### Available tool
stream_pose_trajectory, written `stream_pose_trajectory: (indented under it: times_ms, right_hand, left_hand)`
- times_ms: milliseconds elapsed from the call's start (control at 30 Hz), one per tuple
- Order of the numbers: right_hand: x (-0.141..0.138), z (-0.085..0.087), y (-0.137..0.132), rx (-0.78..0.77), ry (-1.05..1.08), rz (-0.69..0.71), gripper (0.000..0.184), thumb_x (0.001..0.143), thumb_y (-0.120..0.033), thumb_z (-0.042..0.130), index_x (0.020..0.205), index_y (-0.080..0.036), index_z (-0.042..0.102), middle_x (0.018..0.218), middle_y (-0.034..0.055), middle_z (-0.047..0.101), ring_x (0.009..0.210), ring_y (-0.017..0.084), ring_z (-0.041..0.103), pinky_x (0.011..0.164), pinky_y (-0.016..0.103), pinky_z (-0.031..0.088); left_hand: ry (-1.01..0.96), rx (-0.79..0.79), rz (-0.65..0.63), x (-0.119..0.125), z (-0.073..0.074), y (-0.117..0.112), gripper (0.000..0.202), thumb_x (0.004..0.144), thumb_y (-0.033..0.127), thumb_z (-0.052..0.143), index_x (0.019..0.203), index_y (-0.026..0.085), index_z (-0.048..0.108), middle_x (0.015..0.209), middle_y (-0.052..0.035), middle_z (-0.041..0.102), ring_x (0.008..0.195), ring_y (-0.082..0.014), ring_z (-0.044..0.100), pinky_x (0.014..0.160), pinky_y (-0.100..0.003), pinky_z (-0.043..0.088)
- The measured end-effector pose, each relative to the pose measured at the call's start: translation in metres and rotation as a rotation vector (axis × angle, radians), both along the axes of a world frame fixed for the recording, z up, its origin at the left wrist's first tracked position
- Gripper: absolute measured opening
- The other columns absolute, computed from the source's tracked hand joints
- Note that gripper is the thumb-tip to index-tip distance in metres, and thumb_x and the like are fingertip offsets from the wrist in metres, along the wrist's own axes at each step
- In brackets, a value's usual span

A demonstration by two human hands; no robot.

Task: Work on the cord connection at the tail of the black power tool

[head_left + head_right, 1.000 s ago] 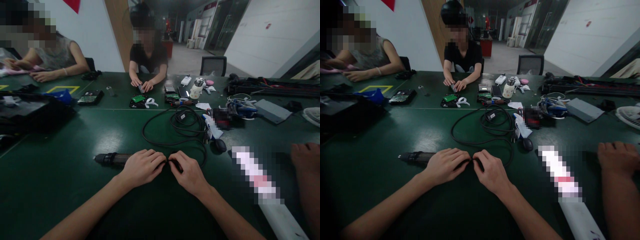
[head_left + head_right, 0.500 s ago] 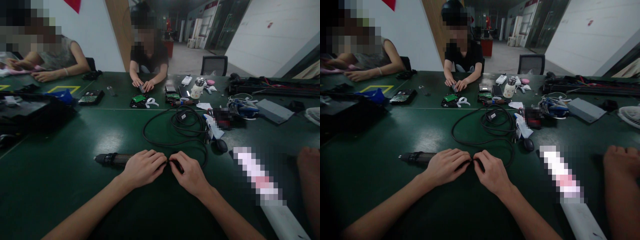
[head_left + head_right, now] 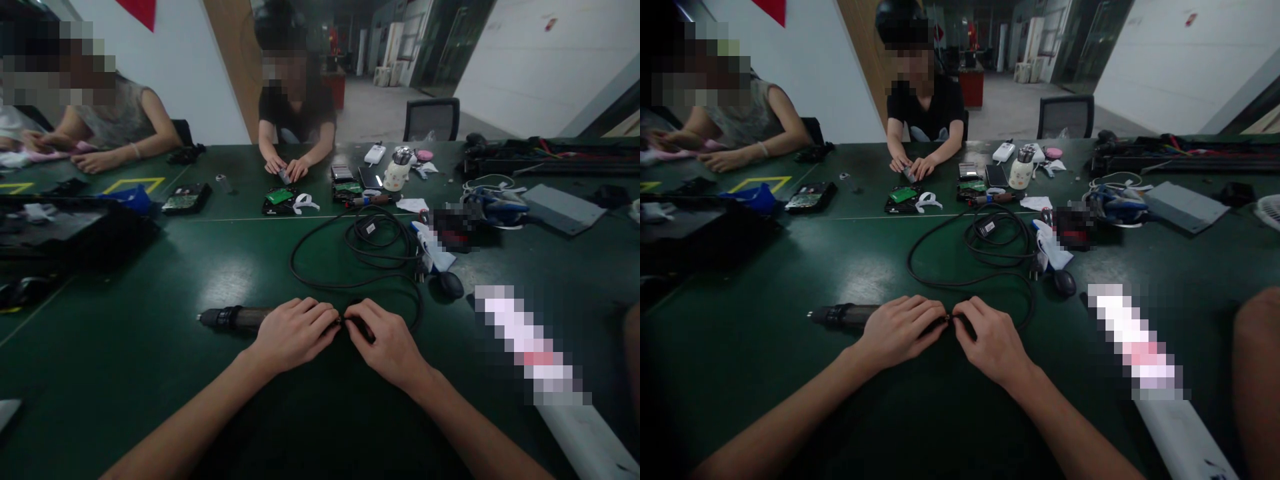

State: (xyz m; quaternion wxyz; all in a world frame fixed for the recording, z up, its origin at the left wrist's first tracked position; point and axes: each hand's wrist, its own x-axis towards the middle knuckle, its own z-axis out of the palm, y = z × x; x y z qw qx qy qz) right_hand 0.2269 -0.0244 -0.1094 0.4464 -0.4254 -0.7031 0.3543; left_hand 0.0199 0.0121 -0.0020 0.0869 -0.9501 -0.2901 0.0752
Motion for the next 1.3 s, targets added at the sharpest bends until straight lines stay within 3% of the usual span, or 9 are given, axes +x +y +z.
stream_pose_trajectory:
  times_ms: [267, 400, 600, 767, 933, 1133, 1300]
  right_hand:
    - [0.0006, 0.0010, 0.0007, -0.032, 0.004, 0.023, 0.012, 0.103, -0.021, 0.055, 0.112, -0.024, 0.063, 0.103, 0.0048, 0.065, 0.085, 0.018, 0.065, 0.071, 0.029, 0.052]
    - [0.0009, -0.0008, 0.0020, -0.041, 0.006, 0.033, 0.013, 0.104, -0.021, 0.054, 0.113, -0.024, 0.062, 0.103, 0.0049, 0.065, 0.086, 0.019, 0.064, 0.072, 0.030, 0.052]
    - [0.0018, -0.0021, 0.0026, -0.049, 0.013, 0.038, 0.014, 0.104, -0.020, 0.053, 0.115, -0.023, 0.062, 0.105, 0.0049, 0.065, 0.087, 0.018, 0.064, 0.074, 0.030, 0.052]
    - [0.0009, -0.0038, 0.0027, -0.042, 0.023, 0.035, 0.012, 0.104, -0.021, 0.055, 0.113, -0.023, 0.063, 0.104, 0.0050, 0.065, 0.082, 0.017, 0.064, 0.069, 0.028, 0.051]
    - [0.0004, -0.0037, 0.0021, -0.032, 0.025, 0.029, 0.013, 0.104, -0.020, 0.054, 0.113, -0.023, 0.063, 0.102, 0.0048, 0.065, 0.080, 0.016, 0.063, 0.066, 0.027, 0.050]
    - [-0.0002, -0.0024, 0.0015, -0.029, 0.013, 0.019, 0.013, 0.103, -0.020, 0.056, 0.113, -0.023, 0.064, 0.103, 0.0045, 0.065, 0.082, 0.017, 0.064, 0.069, 0.028, 0.050]
    - [-0.0004, -0.0021, 0.0013, -0.025, 0.001, 0.020, 0.012, 0.103, -0.020, 0.056, 0.112, -0.023, 0.064, 0.104, 0.0042, 0.066, 0.083, 0.017, 0.065, 0.069, 0.028, 0.050]
  left_hand:
    - [0.014, -0.039, 0.017, 0.0010, 0.0009, 0.0007, 0.024, 0.106, 0.037, 0.053, 0.122, 0.022, 0.063, 0.115, -0.0029, 0.072, 0.096, -0.0211, 0.068, 0.079, -0.037, 0.052]
    - [0.011, -0.049, -0.007, 0.0007, 0.0011, 0.0007, 0.026, 0.104, 0.031, 0.053, 0.127, 0.023, 0.062, 0.120, -0.0035, 0.071, 0.100, -0.0216, 0.068, 0.081, -0.037, 0.052]
    - [-0.013, -0.003, 0.049, 0.0005, -0.0039, 0.0003, 0.019, 0.106, 0.033, 0.054, 0.115, 0.020, 0.064, 0.116, -0.0032, 0.072, 0.095, -0.0207, 0.068, 0.080, -0.037, 0.052]
    - [-0.022, -0.058, 0.003, -0.0010, -0.0033, 0.0017, 0.026, 0.105, 0.033, 0.054, 0.128, 0.023, 0.061, 0.120, -0.0020, 0.071, 0.100, -0.0215, 0.067, 0.082, -0.036, 0.051]
    - [-0.039, -0.003, 0.030, -0.0021, -0.0050, 0.0021, 0.019, 0.107, 0.034, 0.054, 0.116, 0.021, 0.064, 0.114, -0.0017, 0.072, 0.096, -0.0200, 0.068, 0.080, -0.035, 0.050]
    - [-0.043, -0.036, -0.011, -0.0034, -0.0050, 0.0007, 0.025, 0.106, 0.034, 0.053, 0.127, 0.022, 0.062, 0.119, -0.0025, 0.072, 0.100, -0.0215, 0.068, 0.081, -0.037, 0.050]
    - [-0.043, 0.025, 0.017, -0.0023, -0.0049, -0.0015, 0.022, 0.108, 0.034, 0.052, 0.118, 0.020, 0.064, 0.113, -0.0029, 0.073, 0.097, -0.0207, 0.068, 0.081, -0.036, 0.050]
